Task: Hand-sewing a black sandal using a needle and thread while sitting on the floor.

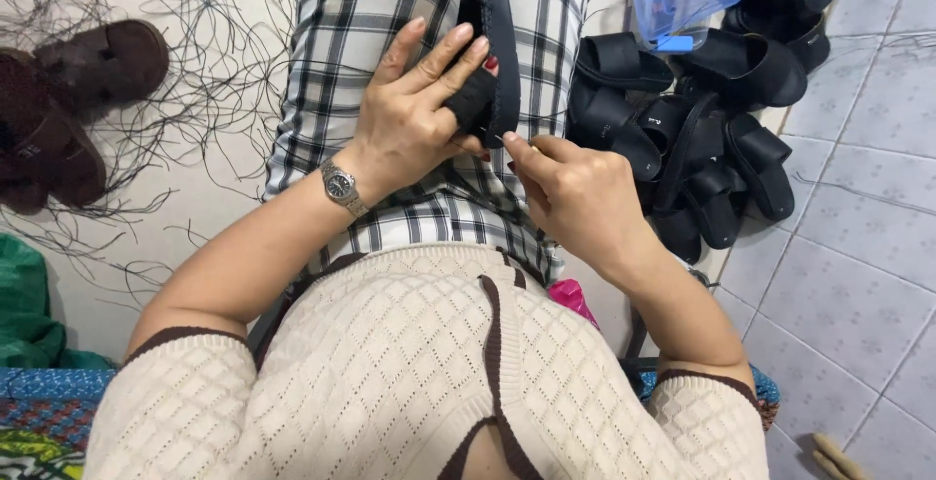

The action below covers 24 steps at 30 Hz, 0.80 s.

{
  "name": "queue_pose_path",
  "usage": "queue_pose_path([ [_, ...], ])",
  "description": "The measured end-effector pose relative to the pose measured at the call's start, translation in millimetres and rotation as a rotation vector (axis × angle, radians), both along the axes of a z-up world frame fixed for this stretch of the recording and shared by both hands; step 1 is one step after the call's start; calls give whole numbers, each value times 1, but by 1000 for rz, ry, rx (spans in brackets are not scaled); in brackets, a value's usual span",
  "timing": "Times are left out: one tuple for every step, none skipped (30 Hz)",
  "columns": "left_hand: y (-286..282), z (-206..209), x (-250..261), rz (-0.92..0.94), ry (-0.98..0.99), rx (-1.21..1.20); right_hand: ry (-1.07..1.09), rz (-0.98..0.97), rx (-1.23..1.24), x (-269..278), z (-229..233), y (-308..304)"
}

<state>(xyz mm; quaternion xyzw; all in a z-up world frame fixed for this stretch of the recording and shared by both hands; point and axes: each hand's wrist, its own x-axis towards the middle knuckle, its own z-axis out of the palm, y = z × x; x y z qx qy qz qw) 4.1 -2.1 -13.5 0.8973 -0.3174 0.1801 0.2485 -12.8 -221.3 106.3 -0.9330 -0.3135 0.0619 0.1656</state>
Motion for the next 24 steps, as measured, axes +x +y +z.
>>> queue_pose_path([
  [-1,-1,-5,17,41,-4,12,7,45,-1,1,0],
  [-1,-2,-9,34,82,-8,23,15,90,-1,2,0],
  [4,-9,-24,33,74,-8,15,15,90,-9,-4,-5],
  [10,-18,-39,42,209,-109,-36,-18,71,-16,-11,-9],
  [16,-27,-53,52,348,-208,-84,-49,54,-21,-20,-13],
  [38,8,-40,53,343,-207,-88,-47,56,-21,-16,-14],
  [60,44,-33,293,859,-371,-68,-70,53,-25,-12,-14],
  [83,78,-25,531,1379,-525,-48,-94,50,-30,-8,-14],
  [101,58,-33,534,1394,-519,-33,-98,50,-32,-7,-12],
  [119,38,-42,536,804,-156,-28,-101,38,-33,-4,-10],
  [137,18,-46,480,189,180,-44,-97,27,-28,-2,-8],
  [100,44,-40,483,183,180,-49,-95,29,-29,-4,-9],
  [63,69,-35,346,252,-41,-67,-94,14,-28,-6,-9],
  [26,93,-29,204,316,-262,-86,-92,-2,-27,-9,-10],
  [17,69,-33,209,322,-267,-79,-87,-7,-27,-9,-11],
  [8,43,-36,118,167,-207,-104,-79,-28,-27,-10,-13],
  [-2,18,-38,29,9,-149,-131,-71,-49,-25,-11,-15],
  [0,22,-39,34,13,-154,-127,-65,-53,-25,-9,-14],
  [4,27,-39,4,189,-307,-147,-64,-91,-26,-8,-12],
  [8,32,-39,-26,364,-458,-168,-62,-129,-27,-7,-10],
  [13,39,-40,-21,375,-458,-157,-59,-128,-27,-7,-8],
  [18,47,-41,-172,907,-818,-165,-59,-120,-28,-7,-6],
  [23,56,-38,-335,1429,-1161,-187,-58,-105,-25,-8,-3],
  [19,57,-42,-328,1424,-1158,-190,-55,-98,-23,-9,-1],
])
